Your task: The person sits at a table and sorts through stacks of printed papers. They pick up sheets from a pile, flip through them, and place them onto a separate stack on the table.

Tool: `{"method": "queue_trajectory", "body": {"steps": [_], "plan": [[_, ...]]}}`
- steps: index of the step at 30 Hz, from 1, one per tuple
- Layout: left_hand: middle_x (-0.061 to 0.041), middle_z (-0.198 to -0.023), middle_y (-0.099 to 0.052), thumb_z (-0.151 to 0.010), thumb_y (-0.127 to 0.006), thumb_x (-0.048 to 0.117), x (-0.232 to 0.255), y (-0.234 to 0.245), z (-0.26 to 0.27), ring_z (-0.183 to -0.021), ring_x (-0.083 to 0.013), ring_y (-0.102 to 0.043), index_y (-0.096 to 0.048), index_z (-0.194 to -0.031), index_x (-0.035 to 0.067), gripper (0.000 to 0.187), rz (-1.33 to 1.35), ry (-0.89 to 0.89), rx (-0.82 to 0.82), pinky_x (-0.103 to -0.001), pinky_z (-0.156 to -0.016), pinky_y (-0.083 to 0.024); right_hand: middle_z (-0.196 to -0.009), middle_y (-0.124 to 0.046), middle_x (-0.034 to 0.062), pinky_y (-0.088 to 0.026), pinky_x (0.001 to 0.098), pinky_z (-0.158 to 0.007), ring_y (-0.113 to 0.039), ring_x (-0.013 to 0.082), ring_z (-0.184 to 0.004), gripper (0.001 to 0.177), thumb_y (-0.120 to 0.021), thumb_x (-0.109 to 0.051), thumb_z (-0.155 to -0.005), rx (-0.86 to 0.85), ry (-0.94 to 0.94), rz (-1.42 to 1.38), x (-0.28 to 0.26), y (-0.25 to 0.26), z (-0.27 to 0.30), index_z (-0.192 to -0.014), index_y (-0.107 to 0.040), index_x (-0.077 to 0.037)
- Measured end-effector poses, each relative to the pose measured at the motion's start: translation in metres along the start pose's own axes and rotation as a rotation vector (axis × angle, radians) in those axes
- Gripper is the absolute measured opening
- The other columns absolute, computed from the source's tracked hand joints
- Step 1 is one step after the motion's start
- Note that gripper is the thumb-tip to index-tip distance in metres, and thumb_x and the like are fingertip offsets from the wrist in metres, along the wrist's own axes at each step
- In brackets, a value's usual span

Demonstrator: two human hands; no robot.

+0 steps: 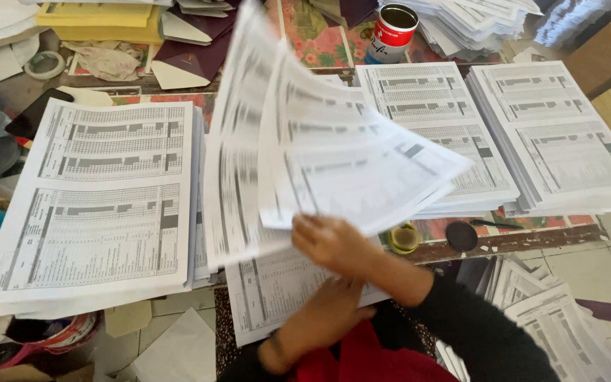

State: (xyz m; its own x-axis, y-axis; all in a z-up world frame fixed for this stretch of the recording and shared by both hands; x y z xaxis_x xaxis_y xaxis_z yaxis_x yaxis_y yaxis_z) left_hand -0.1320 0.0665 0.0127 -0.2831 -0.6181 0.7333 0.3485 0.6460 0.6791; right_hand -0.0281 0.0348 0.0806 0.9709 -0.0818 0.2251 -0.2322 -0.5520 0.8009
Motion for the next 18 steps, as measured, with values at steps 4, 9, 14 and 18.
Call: {"method": "queue_trajectory", "body": {"steps": [4,9,14,18], "plan": [[-0.015,-0.146,-0.06,-0.102,-0.06,0.035,-0.035,0.078,0.095,-0.129,-0.0337,-0.059,-0.054,-0.145,0.008,0.051,0.176,-0.003,-0.25,-0.042,-0.11,-0.042,-0.111,-0.066,0.0167,-0.065,0.0326,-0.059,-0.072,0.0269,-0.086,0.024,-0.077,0.006,-0.086,-0.177,-0.14,-0.204,-0.043,-0.039,0.056,-0.105,-0.063,0.0],[-0.009,-0.076,-0.09,-0.1,-0.054,0.039,-0.141,0.101,0.211,-0.072,-0.0183,-0.082,-0.087,-0.076,0.001,0.056,0.417,1.008,0.248,-0.029,-0.076,-0.066,-0.11,-0.073,0.0287,-0.065,0.0461,-0.066,-0.077,0.0384,-0.091,0.008,-0.064,0.002,-0.097,0.029,-0.325,-0.322,-0.051,-0.038,0.081,-0.104,-0.065,0.006],[-0.019,-0.126,-0.08,-0.092,-0.062,0.033,-0.12,0.069,0.17,-0.107,-0.0337,-0.08,-0.068,-0.132,0.003,0.051,0.854,0.975,0.429,-0.043,-0.098,-0.064,-0.11,-0.075,0.0236,-0.067,0.0387,-0.074,-0.076,0.0318,-0.086,0.009,-0.069,0.001,-0.094,0.133,-0.46,-0.368,-0.034,-0.025,0.074,-0.102,-0.069,0.005],[-0.027,-0.114,-0.074,-0.094,-0.061,0.0,-0.148,0.028,0.144,-0.098,-0.0374,-0.07,-0.06,-0.142,-0.003,0.048,1.304,0.654,0.797,-0.048,-0.084,-0.06,-0.099,-0.079,0.0227,-0.074,0.0388,-0.068,-0.081,0.0359,-0.087,0.003,-0.07,0.005,-0.096,0.099,-0.301,-0.325,-0.043,-0.021,0.064,-0.095,-0.07,0.002]]}}
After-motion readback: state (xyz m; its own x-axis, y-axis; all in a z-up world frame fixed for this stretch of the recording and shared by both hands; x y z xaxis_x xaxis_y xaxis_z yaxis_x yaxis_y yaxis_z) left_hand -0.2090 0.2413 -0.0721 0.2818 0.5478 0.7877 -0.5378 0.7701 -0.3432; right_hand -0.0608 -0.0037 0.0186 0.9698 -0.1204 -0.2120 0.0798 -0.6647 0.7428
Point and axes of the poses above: each hand's wrist, its own z-axis away from the middle knuckle, its own y-axis out of the back of the hand, x = y × z, the point moved 2 cm from there along -z, towards the middle knuckle
